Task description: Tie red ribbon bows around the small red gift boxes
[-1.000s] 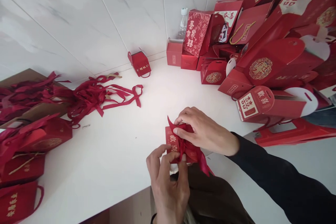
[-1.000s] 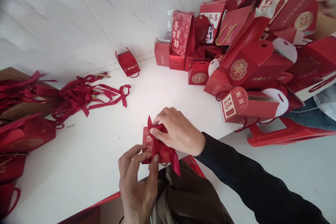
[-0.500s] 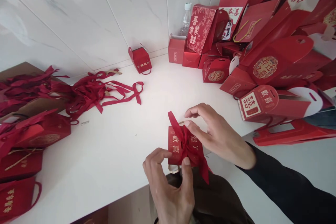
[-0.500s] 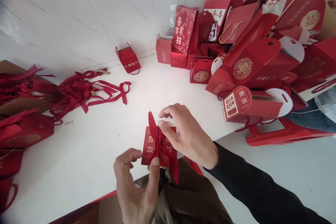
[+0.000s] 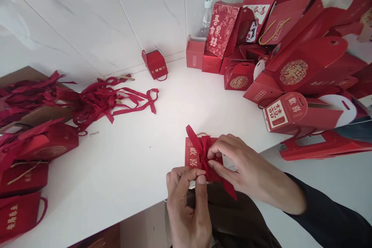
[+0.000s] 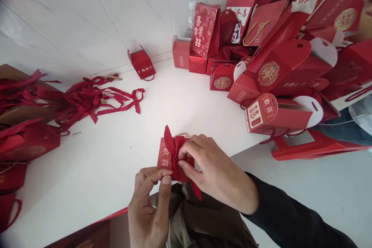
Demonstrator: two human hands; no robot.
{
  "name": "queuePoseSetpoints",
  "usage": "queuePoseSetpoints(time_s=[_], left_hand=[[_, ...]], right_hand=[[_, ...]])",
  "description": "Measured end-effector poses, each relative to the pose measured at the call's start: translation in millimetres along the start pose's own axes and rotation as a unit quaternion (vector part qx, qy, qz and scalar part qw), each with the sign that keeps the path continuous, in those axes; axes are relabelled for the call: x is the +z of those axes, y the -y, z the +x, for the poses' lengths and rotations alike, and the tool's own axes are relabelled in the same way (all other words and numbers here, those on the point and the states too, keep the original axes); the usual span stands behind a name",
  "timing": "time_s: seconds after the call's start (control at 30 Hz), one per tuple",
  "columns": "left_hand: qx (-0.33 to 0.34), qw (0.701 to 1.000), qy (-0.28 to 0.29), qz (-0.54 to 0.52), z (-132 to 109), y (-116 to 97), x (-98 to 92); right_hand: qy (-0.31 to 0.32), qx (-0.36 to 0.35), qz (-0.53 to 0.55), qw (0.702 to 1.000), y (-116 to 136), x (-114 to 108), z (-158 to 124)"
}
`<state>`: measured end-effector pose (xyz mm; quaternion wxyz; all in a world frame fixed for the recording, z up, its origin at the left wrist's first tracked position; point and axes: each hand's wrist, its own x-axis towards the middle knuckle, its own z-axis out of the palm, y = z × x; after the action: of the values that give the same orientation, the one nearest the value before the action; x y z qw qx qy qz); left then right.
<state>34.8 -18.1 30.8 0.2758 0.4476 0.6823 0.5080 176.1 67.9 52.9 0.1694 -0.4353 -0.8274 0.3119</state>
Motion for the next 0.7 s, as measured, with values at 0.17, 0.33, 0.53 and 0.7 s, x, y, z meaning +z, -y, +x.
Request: queuePoseSetpoints(time_s=[0.17,0.33,0.53,0.7], left_hand=[[0.071,0.991,-0.002,0.110,7.4,1.4,-0.9],[0.112,0.981,0.016,0.155,17.4,7.1,1.6],[0.095,0.987,0.023,0.128,18.2,10.2,-0.8],[0.101,0.986,0.020,0.132,16.8,13.0,1.4]], right_hand=[[-0.004,0.007,0.019,1.000,-0.8,2.1,2.4],[0.000,0.018,0.013,1.000,1.0,1.2,1.0],[-0.044,0.029,0.044,0.998,1.5,-5.1,16.0],[-0.028,0.022,-0.008,0.999,-8.3,-4.3,51.7]])
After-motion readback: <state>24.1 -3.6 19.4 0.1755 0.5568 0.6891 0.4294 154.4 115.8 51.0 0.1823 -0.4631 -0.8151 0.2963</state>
